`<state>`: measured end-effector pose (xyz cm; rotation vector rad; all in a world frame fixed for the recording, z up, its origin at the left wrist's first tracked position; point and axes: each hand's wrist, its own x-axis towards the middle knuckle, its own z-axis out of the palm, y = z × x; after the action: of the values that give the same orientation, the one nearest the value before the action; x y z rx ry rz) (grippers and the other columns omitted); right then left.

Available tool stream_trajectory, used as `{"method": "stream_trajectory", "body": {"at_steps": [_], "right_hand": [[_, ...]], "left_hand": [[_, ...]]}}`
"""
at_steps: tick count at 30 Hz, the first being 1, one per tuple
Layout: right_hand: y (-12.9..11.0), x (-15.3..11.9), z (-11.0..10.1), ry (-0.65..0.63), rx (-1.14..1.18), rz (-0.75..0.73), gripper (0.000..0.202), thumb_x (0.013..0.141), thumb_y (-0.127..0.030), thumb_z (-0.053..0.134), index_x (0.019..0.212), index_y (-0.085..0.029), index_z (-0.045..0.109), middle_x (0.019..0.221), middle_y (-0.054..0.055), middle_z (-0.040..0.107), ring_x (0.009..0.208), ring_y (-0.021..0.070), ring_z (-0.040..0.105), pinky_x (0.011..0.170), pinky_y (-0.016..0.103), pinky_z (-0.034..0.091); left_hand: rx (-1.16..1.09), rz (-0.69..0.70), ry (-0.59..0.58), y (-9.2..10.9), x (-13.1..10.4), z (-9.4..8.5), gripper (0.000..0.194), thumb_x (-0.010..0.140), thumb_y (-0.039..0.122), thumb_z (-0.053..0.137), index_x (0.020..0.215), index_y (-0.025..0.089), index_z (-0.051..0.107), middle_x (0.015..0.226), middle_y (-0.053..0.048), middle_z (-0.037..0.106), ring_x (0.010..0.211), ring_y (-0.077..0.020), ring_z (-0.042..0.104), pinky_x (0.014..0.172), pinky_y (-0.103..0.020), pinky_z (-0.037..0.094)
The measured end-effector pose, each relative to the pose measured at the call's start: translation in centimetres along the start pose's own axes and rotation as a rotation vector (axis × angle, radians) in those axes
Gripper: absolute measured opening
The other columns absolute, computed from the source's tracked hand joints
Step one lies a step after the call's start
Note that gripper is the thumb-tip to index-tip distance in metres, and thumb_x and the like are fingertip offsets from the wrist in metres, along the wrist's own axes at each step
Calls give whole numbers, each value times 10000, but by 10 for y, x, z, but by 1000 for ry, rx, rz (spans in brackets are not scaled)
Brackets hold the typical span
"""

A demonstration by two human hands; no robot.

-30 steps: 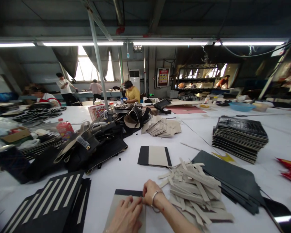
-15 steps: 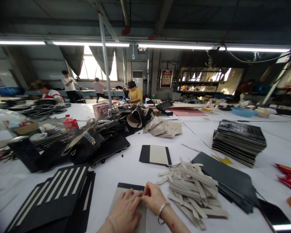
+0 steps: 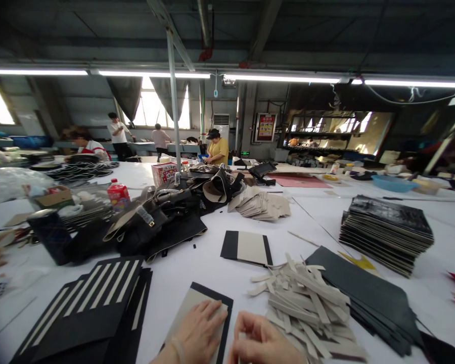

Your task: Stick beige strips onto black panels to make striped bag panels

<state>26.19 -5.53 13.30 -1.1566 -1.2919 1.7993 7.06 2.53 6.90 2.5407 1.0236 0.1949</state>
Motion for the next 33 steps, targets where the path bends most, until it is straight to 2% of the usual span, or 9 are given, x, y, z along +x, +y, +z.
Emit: {"method": "stream_trajectory", "body": {"at_steps": [3,6,8,12,20,23,26,28,33], "right_hand": [[5,30,-18,220,166,66,387,686,-536,581,781,-239,353,594,-61,493,411,74,436,384,175,292],[23,73,-34,479,-198,172,238,704,-413,534,692,-234,378,457,-114,315,340,55,254,341,180,259],[31,99,-39,576,-488,214,133,653,-290,541,617,-218,435,404,-108,294,345,67,278,351,192,261],[34,133,-38,556,-721,199,97,457,-105,589,490,-182,541,450,-58,483,494,97,474,445,194,326],[29,154,-37,472,-915,310,81,410,-111,566,464,-171,565,460,-37,511,533,119,502,469,211,335],[28,152,-29,435,-920,327,88,409,-99,544,464,-168,544,435,-50,453,509,113,461,444,212,300],[27,141,-12,349,-887,286,82,420,-92,527,447,-169,528,424,-65,402,491,96,428,427,201,269],[26,132,-3,316,-854,242,74,446,-99,519,462,-171,518,443,-71,402,487,84,416,423,192,261],[25,120,-4,458,-829,162,74,539,-123,503,576,-185,492,515,-62,455,531,90,436,474,193,301]], "left_hand": [[-61,-103,25,5,3,17,516,819,486,487,1296,304,413,1403,-49,382,1240,-308,347,1033,-476,279],[-88,-180,32,8,6,28,604,791,601,478,1311,302,406,1421,-75,353,1262,-341,317,1058,-513,229],[-93,-188,28,7,8,33,632,788,633,454,1326,309,386,1425,-87,343,1268,-351,310,1059,-534,220],[-113,-180,19,-2,11,42,694,767,693,423,1355,339,325,1440,-105,308,1289,-350,287,1063,-536,226],[-69,-136,191,-9,11,59,671,760,711,419,1335,371,349,1401,-85,379,1231,-348,380,1020,-545,313],[-69,-139,237,-5,11,60,621,769,689,438,1302,370,407,1388,-57,403,1217,-329,399,1022,-529,321],[-89,-201,195,1,12,56,609,755,651,506,1253,300,495,1352,-78,448,1229,-338,381,1054,-524,271],[-120,-214,173,3,12,51,645,751,631,534,1274,258,478,1349,-94,450,1249,-334,355,1075,-509,238],[-79,-28,250,-4,-13,45,711,717,665,557,1335,395,332,1446,-54,301,1286,-322,312,1042,-517,303]]}}
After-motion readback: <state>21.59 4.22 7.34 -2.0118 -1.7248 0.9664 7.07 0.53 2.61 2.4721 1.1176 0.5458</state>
